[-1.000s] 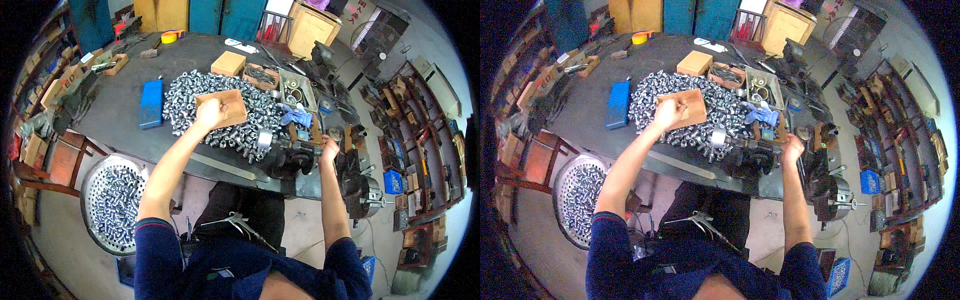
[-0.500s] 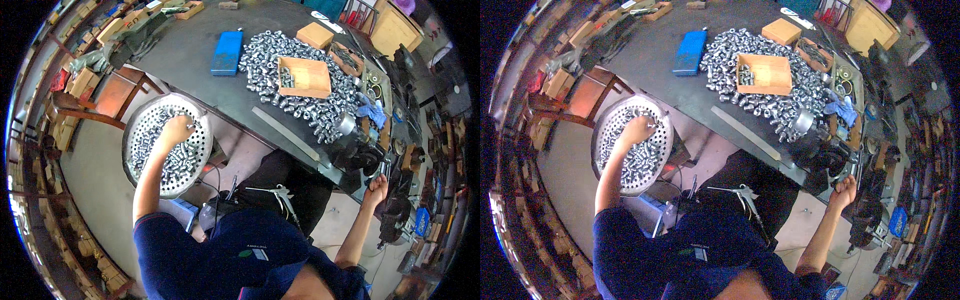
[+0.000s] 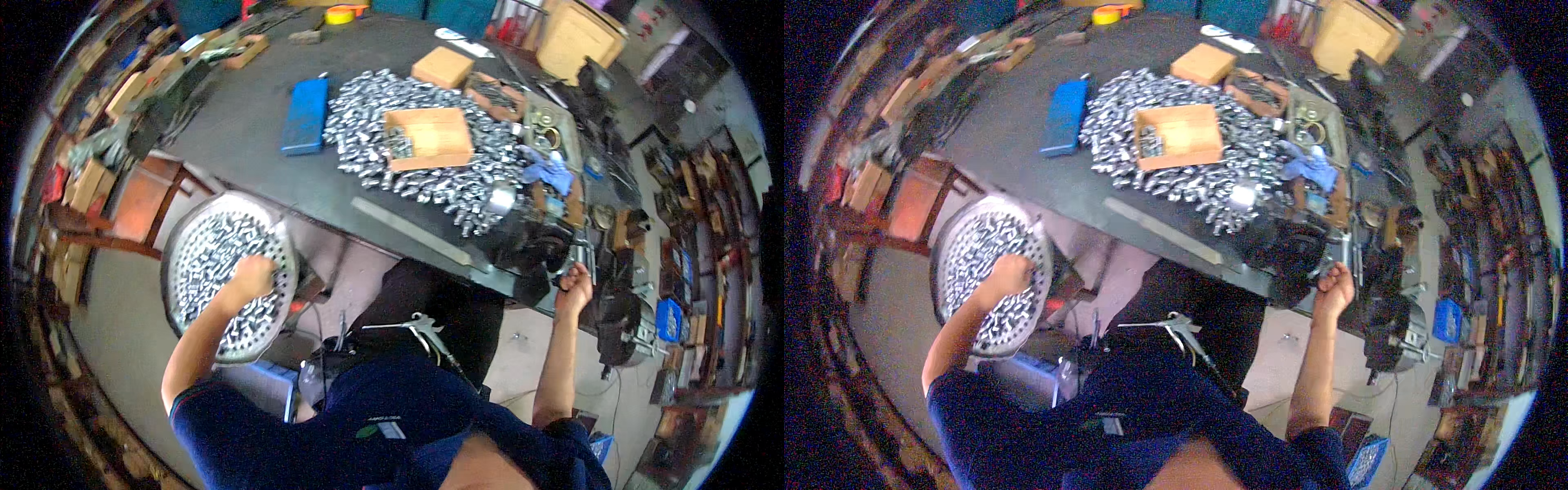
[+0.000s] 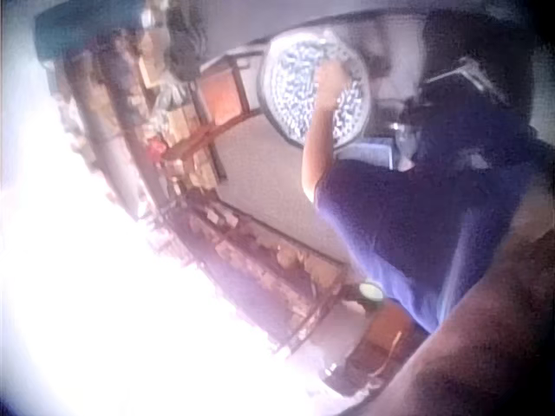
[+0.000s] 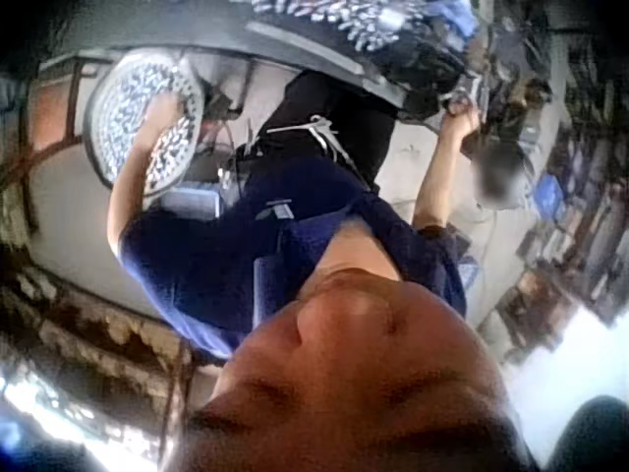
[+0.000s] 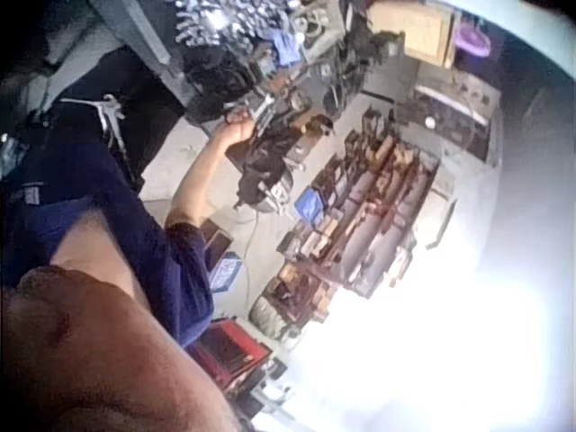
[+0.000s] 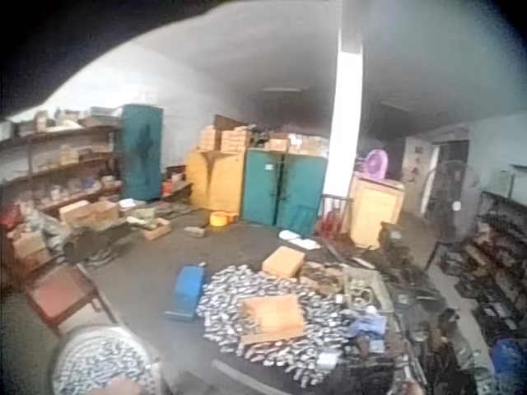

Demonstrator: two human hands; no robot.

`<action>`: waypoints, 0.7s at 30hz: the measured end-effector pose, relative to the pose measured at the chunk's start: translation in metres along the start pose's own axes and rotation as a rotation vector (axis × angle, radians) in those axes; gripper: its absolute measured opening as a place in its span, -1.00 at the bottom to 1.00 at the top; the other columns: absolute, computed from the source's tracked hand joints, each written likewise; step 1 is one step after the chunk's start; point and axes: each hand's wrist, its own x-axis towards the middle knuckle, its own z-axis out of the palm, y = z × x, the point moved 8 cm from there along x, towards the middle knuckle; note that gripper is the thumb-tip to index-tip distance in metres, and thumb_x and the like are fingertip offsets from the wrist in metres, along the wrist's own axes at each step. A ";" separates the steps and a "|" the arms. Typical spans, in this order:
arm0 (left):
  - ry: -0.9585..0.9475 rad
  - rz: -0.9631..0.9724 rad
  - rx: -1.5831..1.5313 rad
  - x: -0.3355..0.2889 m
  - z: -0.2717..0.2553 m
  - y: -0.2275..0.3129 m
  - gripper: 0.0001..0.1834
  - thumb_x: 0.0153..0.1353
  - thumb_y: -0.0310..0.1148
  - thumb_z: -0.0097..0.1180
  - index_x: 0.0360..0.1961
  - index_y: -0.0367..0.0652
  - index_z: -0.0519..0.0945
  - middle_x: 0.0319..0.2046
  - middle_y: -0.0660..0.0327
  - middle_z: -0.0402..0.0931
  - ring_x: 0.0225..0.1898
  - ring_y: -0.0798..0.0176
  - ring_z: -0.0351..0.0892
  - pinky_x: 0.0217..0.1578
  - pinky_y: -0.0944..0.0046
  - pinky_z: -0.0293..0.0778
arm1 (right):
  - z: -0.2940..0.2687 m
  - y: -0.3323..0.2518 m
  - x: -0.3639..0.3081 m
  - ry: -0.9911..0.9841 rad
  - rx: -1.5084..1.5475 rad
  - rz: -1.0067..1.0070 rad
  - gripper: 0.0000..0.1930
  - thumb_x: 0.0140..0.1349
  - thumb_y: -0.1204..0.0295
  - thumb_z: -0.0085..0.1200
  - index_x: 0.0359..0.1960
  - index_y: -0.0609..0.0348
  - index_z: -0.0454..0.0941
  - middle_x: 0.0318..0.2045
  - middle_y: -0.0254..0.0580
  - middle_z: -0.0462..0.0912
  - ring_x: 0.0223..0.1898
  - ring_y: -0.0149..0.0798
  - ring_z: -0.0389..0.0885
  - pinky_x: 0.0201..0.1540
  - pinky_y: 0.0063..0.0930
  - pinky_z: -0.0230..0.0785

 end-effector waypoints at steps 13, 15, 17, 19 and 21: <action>0.224 -0.150 -0.954 0.030 -0.055 0.004 -0.81 -0.06 -0.48 -0.02 -0.40 -0.34 0.52 -0.64 0.05 0.49 -0.61 0.28 0.51 -0.53 0.35 0.40 | -0.008 -0.001 0.002 -0.088 -0.019 -0.021 -0.77 0.16 0.39 -0.22 -0.28 0.34 0.35 -0.59 -0.33 0.33 -0.71 -0.54 0.09 -0.67 -0.69 -0.02; 0.298 0.011 -1.188 0.041 -0.097 0.048 -0.79 0.00 -0.54 -0.06 -0.30 -0.39 0.50 -0.56 0.12 0.52 -0.57 0.41 0.49 -0.49 0.43 0.41 | -0.005 0.002 0.000 -0.056 0.003 0.010 -0.78 0.15 0.41 -0.22 -0.27 0.35 0.34 -0.59 -0.33 0.34 -0.71 -0.54 0.09 -0.68 -0.69 -0.03; 0.231 0.118 -1.373 0.062 -0.124 0.097 -0.77 0.04 -0.57 -0.05 -0.24 -0.41 0.46 -0.44 0.11 0.52 -0.50 0.38 0.50 -0.40 0.45 0.41 | -0.005 0.003 0.001 -0.033 0.016 0.029 -0.78 0.14 0.43 -0.23 -0.27 0.35 0.33 -0.60 -0.34 0.33 -0.71 -0.55 0.08 -0.69 -0.70 -0.04; 0.216 0.337 -1.473 0.087 -0.156 0.148 -0.77 0.04 -0.58 -0.04 -0.23 -0.43 0.44 -0.48 0.10 0.51 -0.47 0.36 0.51 -0.37 0.41 0.43 | -0.008 0.003 0.002 -0.031 -0.001 -0.001 -0.79 0.13 0.43 -0.19 -0.30 0.34 0.36 -0.61 -0.36 0.32 -0.72 -0.57 0.08 -0.71 -0.72 -0.08; 0.164 0.440 -1.599 0.114 -0.175 0.193 -0.79 0.05 -0.53 0.00 -0.27 -0.41 0.44 -0.53 0.12 0.51 -0.43 0.30 0.52 -0.28 0.36 0.41 | -0.005 -0.001 -0.001 -0.017 0.008 -0.014 -0.80 0.11 0.44 -0.18 -0.32 0.35 0.37 -0.61 -0.36 0.32 -0.73 -0.59 0.08 -0.72 -0.73 -0.10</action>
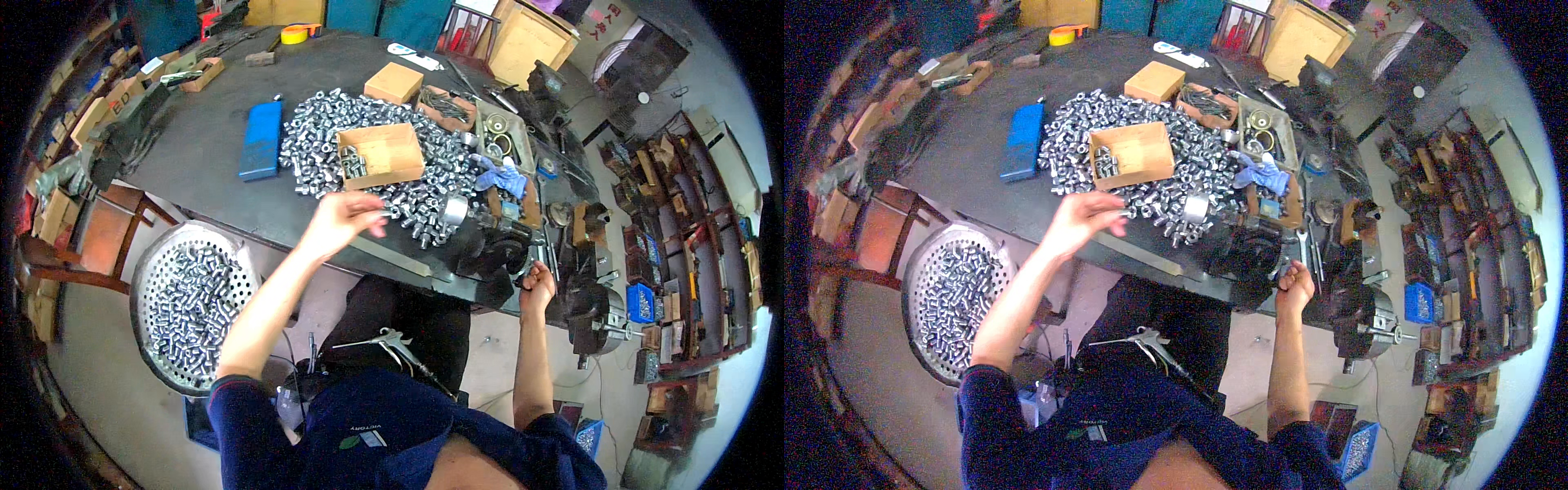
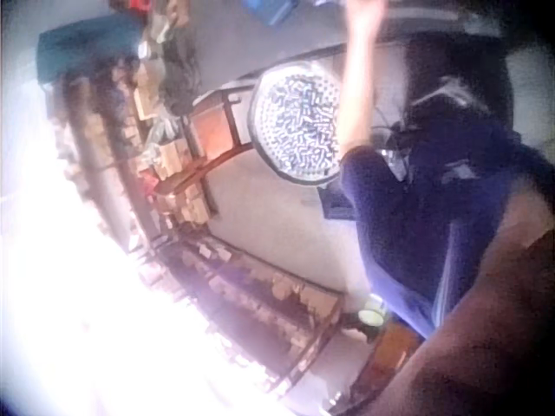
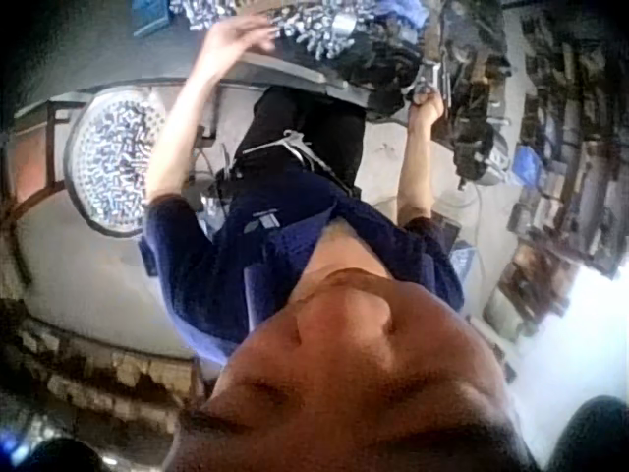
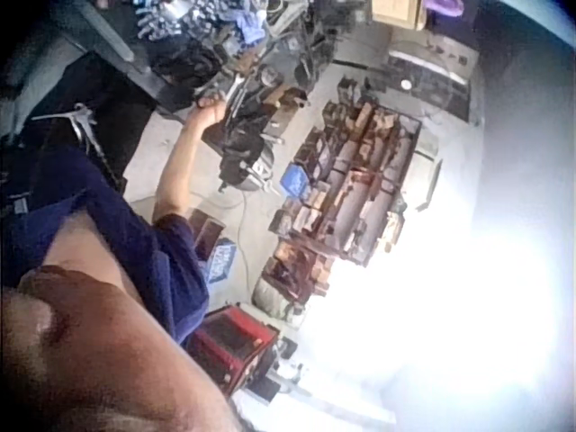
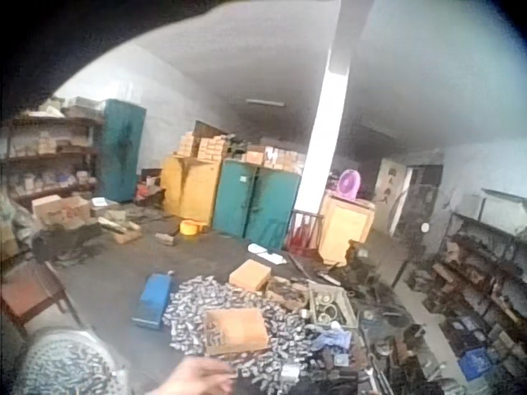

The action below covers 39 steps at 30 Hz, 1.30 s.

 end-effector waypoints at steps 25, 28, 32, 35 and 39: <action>-0.145 -0.003 -0.351 0.063 0.065 -0.023 -0.82 -0.01 -0.59 0.04 -0.33 -0.45 0.46 -0.50 0.07 0.50 -0.51 0.27 0.54 -0.44 0.40 0.45 | 0.018 -0.031 -0.024 -0.045 -0.104 0.005 -0.82 0.09 0.42 -0.15 -0.35 0.30 0.34 -0.62 -0.37 0.32 -0.73 -0.57 0.06 -0.70 -0.72 -0.09; -0.192 0.027 -0.270 0.064 0.067 -0.017 -0.82 -0.01 -0.59 0.04 -0.32 -0.45 0.46 -0.49 0.09 0.50 -0.48 0.29 0.53 -0.42 0.41 0.44 | 0.033 -0.052 -0.026 -0.108 -0.130 -0.009 -0.80 0.15 0.35 -0.19 -0.36 0.25 0.36 -0.64 -0.38 0.32 -0.75 -0.57 0.05 -0.72 -0.71 -0.11; -0.170 0.026 -0.222 0.066 0.065 -0.014 -0.87 0.01 -0.59 0.01 -0.37 -0.42 0.47 -0.54 0.14 0.50 -0.54 0.37 0.50 -0.49 0.42 0.44 | 0.063 -0.079 -0.010 -0.121 -0.192 -0.058 -0.77 0.15 0.30 -0.21 -0.36 0.22 0.37 -0.67 -0.46 0.32 -0.75 -0.60 0.09 -0.76 -0.76 -0.15; -0.138 0.046 0.020 0.062 0.068 -0.017 -0.81 0.13 -0.41 -0.07 -0.40 -0.37 0.47 -0.60 0.21 0.48 -0.58 0.40 0.47 -0.50 0.43 0.39 | 0.076 -0.085 0.029 -0.125 -0.153 -0.112 -0.76 0.12 0.31 -0.18 -0.36 0.26 0.39 -0.66 -0.44 0.32 -0.74 -0.60 0.09 -0.77 -0.77 -0.14; -0.028 0.079 0.314 0.060 0.072 -0.015 -0.69 0.18 -0.31 -0.15 -0.60 -0.31 0.41 -0.77 0.23 0.39 -0.72 0.39 0.42 -0.65 0.36 0.33 | 0.096 -0.066 0.070 -0.125 -0.091 -0.082 -0.79 0.07 0.38 -0.21 -0.38 0.28 0.39 -0.68 -0.40 0.30 -0.72 -0.56 0.13 -0.76 -0.74 -0.11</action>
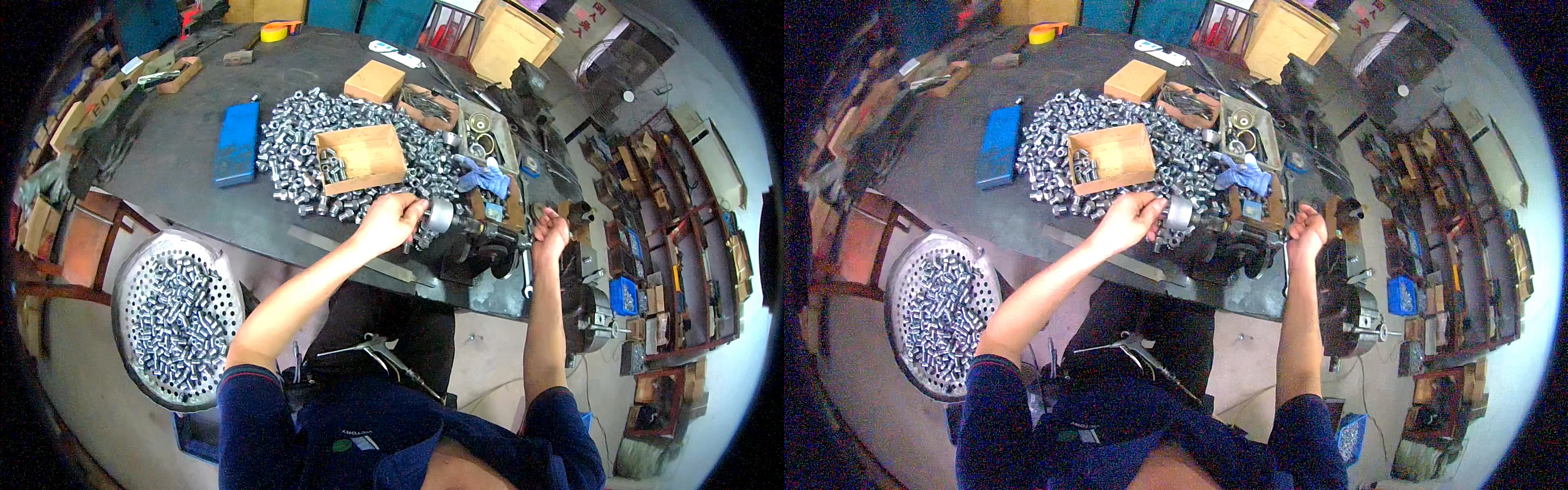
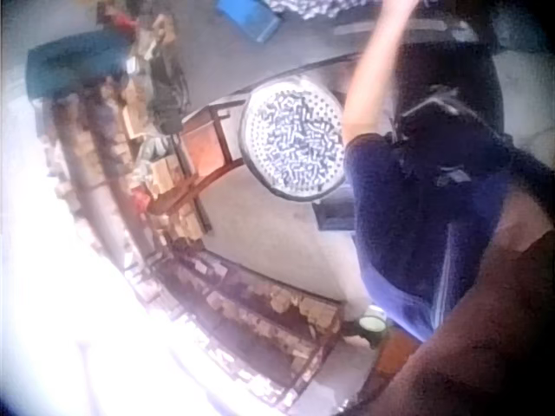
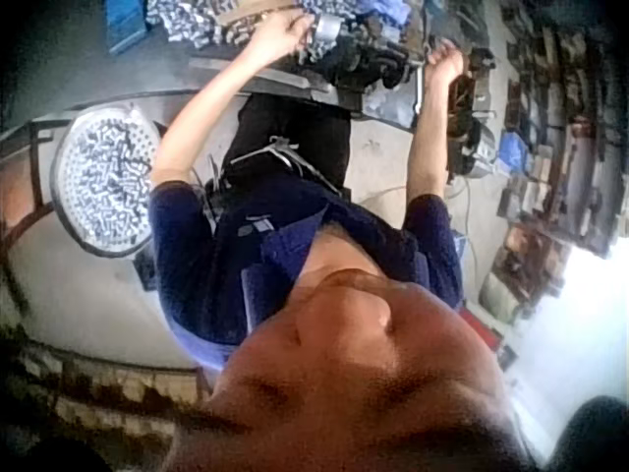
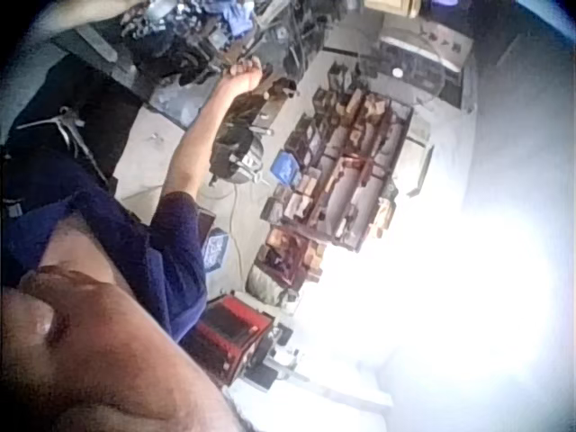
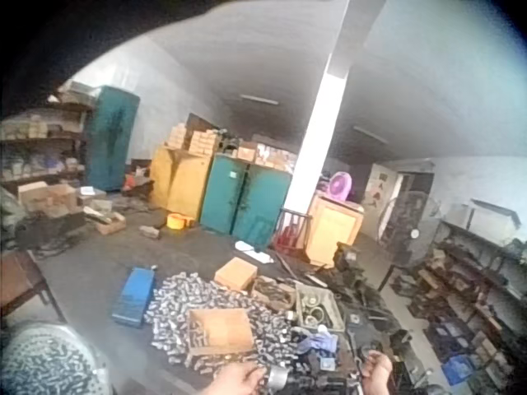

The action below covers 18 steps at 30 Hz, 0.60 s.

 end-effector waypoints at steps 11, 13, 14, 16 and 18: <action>0.213 0.296 0.395 -0.007 -0.005 0.024 -0.68 0.16 -0.27 -0.18 -0.63 -0.27 0.35 -0.72 0.00 0.35 -0.61 -0.06 0.40 -0.58 0.07 0.28 | -0.086 0.092 -0.058 0.165 0.049 0.206 -0.78 0.07 0.40 -0.16 -0.33 0.32 0.38 -0.61 -0.34 0.40 -0.71 -0.49 0.26 -0.71 -0.67 0.06; 0.215 0.295 0.402 -0.007 -0.002 0.026 -0.69 0.15 -0.27 -0.18 -0.62 -0.27 0.35 -0.68 -0.04 0.36 -0.55 -0.15 0.38 -0.54 0.01 0.27 | -0.075 0.061 -0.084 0.075 0.055 0.198 -0.79 0.07 0.40 -0.17 -0.35 0.31 0.35 -0.65 -0.35 0.35 -0.76 -0.54 0.16 -0.76 -0.71 -0.06; 0.221 0.291 0.400 -0.007 -0.002 0.025 -0.69 0.15 -0.27 -0.18 -0.62 -0.27 0.35 -0.68 -0.05 0.36 -0.55 -0.14 0.38 -0.54 0.01 0.26 | -0.068 0.048 -0.092 0.052 0.054 0.156 -0.80 0.07 0.40 -0.17 -0.35 0.30 0.35 -0.67 -0.36 0.33 -0.78 -0.57 0.11 -0.79 -0.73 -0.13; 0.237 0.288 0.395 -0.007 -0.003 0.024 -0.69 0.15 -0.28 -0.18 -0.62 -0.27 0.35 -0.68 -0.05 0.35 -0.56 -0.13 0.39 -0.55 0.00 0.25 | -0.065 0.046 -0.092 0.070 0.047 0.176 -0.81 0.08 0.39 -0.19 -0.35 0.26 0.35 -0.66 -0.37 0.35 -0.79 -0.58 0.10 -0.79 -0.74 -0.14; 0.220 0.265 0.387 -0.005 -0.002 0.020 -0.69 0.15 -0.28 -0.18 -0.63 -0.27 0.36 -0.69 -0.05 0.34 -0.57 -0.14 0.38 -0.56 0.01 0.25 | -0.072 0.055 -0.085 0.100 0.030 0.196 -0.81 0.08 0.38 -0.20 -0.36 0.24 0.36 -0.67 -0.37 0.35 -0.79 -0.57 0.08 -0.79 -0.74 -0.14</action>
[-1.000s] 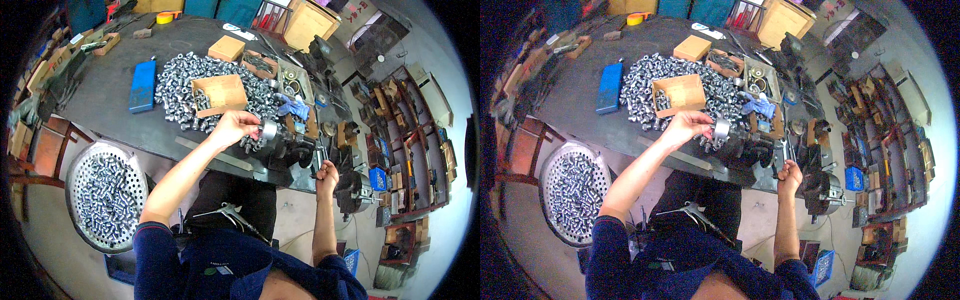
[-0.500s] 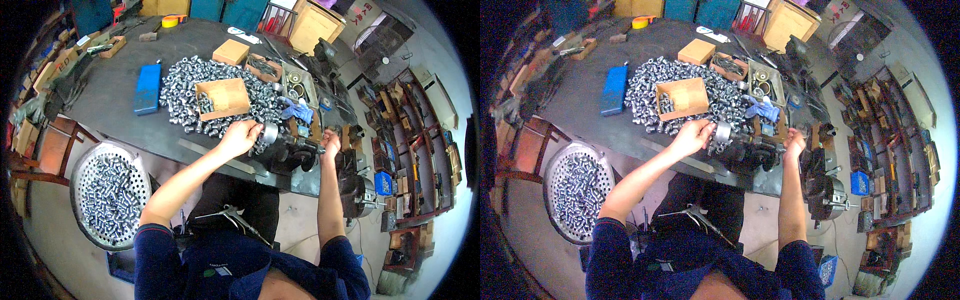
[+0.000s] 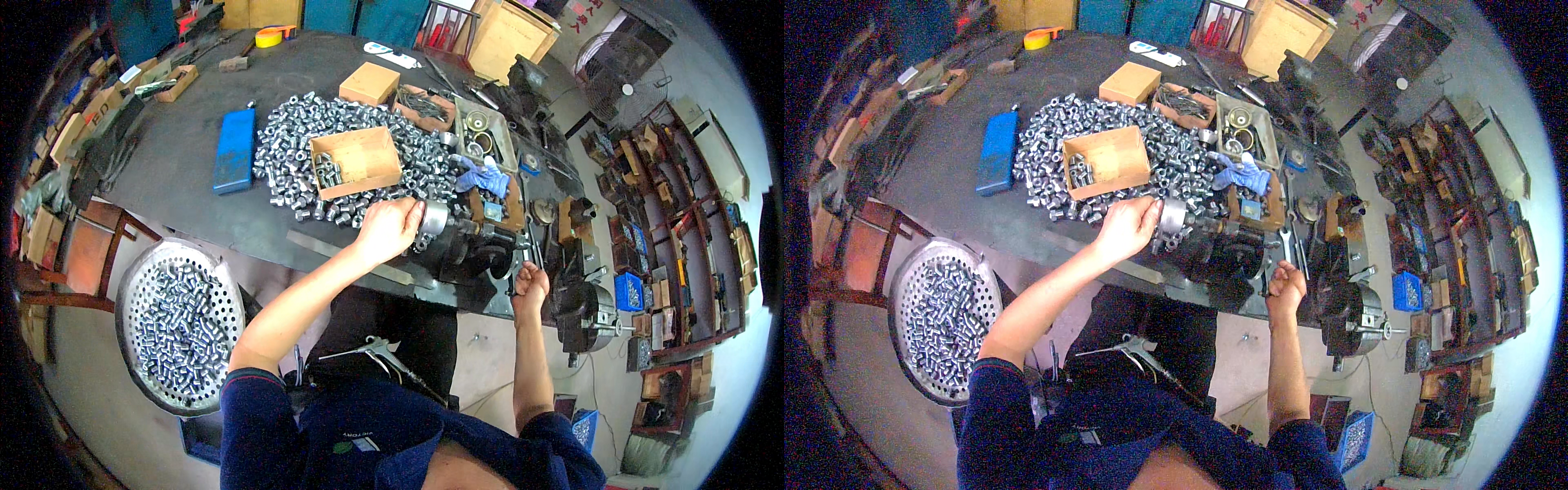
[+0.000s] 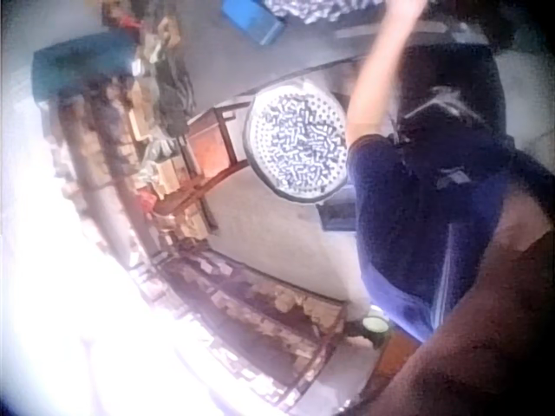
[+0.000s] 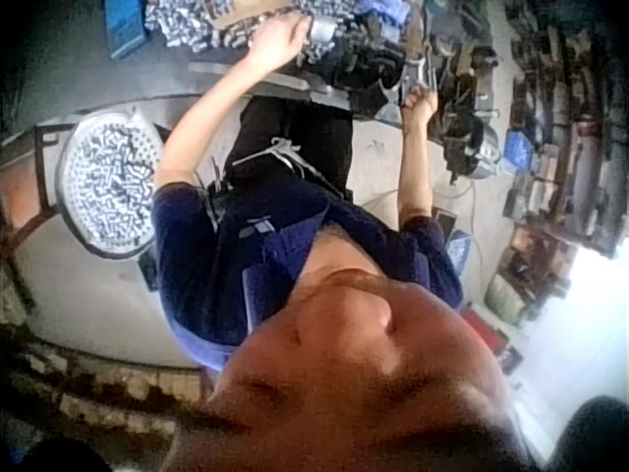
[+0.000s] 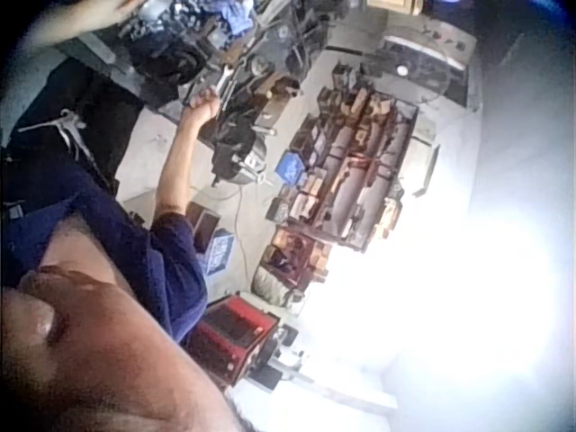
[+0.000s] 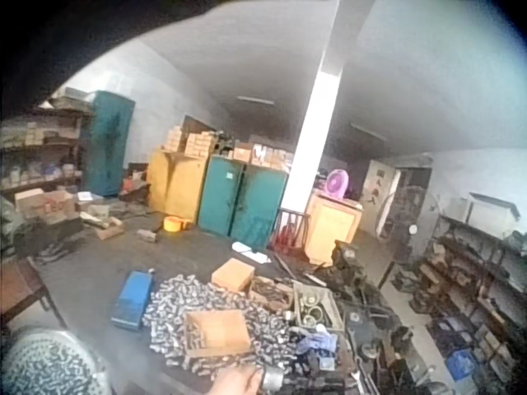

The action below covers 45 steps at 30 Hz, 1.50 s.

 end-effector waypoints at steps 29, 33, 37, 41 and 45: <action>0.033 -0.218 0.340 0.048 -0.049 -0.067 -0.68 0.04 -0.18 -0.05 -0.55 -0.26 0.53 -0.59 -0.08 0.46 -0.46 -0.09 0.48 -0.41 0.05 0.39 | 0.035 -0.043 0.102 0.053 -0.558 -0.714 -0.84 -0.02 0.46 -0.09 -0.57 0.32 0.49 -0.68 -0.29 0.43 -0.73 -0.45 0.32 -0.75 -0.60 0.10; 0.046 -0.357 0.226 0.064 -0.075 -0.119 -0.72 -0.01 -0.28 0.05 -0.35 -0.28 0.51 -0.54 -0.04 0.50 -0.39 0.03 0.52 -0.34 0.14 0.41 | 0.085 -0.070 0.056 -0.066 0.025 -0.326 -0.85 0.04 0.51 -0.18 -0.40 0.30 0.41 -0.68 -0.38 0.32 -0.74 -0.56 0.17 -0.77 -0.73 -0.06; 0.043 -0.357 0.056 0.049 -0.106 -0.096 -0.71 0.02 -0.31 0.02 -0.28 -0.30 0.46 -0.53 0.03 0.52 -0.65 0.23 0.50 -0.53 0.25 0.39 | 0.061 -0.086 -0.004 -0.109 0.038 -0.425 -0.81 0.09 0.43 -0.16 -0.34 0.31 0.37 -0.65 -0.37 0.30 -0.74 -0.58 0.11 -0.76 -0.74 -0.09; -0.208 -0.370 0.186 -0.024 -0.149 -0.089 -0.71 0.03 -0.33 0.02 -0.24 -0.28 0.45 -0.55 0.10 0.51 -0.65 0.31 0.46 -0.57 0.32 0.37 | 0.008 -0.047 -0.026 -0.245 0.044 -0.298 -0.77 0.13 0.35 -0.14 -0.33 0.29 0.37 -0.63 -0.38 0.30 -0.75 -0.58 0.07 -0.76 -0.73 -0.13; -0.339 -0.560 0.685 -0.143 -0.218 -0.118 -0.67 -0.15 -0.27 0.06 -0.30 -0.15 0.52 -0.43 -0.01 0.50 -0.32 0.02 0.49 -0.28 0.15 0.40 | -0.008 0.010 0.001 -0.053 0.008 -0.120 -0.79 0.18 0.40 -0.24 -0.28 0.29 0.35 -0.60 -0.40 0.31 -0.73 -0.57 0.07 -0.72 -0.73 -0.08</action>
